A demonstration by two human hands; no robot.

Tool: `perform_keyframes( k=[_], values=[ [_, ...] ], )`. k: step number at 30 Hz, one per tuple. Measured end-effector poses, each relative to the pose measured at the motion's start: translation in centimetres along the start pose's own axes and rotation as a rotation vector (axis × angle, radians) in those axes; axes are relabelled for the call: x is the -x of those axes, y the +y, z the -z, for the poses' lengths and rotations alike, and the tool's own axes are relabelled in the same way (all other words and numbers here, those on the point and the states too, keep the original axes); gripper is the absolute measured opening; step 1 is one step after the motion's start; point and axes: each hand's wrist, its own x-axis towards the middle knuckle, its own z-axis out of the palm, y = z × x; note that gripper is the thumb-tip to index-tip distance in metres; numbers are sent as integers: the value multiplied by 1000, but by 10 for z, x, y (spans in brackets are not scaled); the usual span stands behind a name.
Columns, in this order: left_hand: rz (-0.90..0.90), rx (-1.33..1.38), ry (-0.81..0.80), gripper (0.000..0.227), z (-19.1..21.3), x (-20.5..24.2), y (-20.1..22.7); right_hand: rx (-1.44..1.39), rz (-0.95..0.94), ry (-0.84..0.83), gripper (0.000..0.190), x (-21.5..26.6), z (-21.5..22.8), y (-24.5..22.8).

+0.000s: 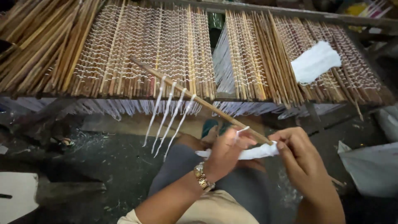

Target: Wrapping and tying white thread around wooden sticks to assemble a woven mat on a production frame.

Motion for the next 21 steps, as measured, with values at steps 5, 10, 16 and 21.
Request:
perform_keyframes(
  k=[5,10,16,21],
  values=[
    [-166,-315,-175,43,5,0,23,-24,133,-3,14,-1,-9,3],
    [-100,-227,-77,41,3,2,21,-19,111,-2,16,0,-9,-4],
    [-282,-363,-80,33,4,3,17,-8,213,17,18,0,-6,-9],
    [103,23,-41,38,4,6,6,-27,88,14,14,0,-9,-6]
  ],
)
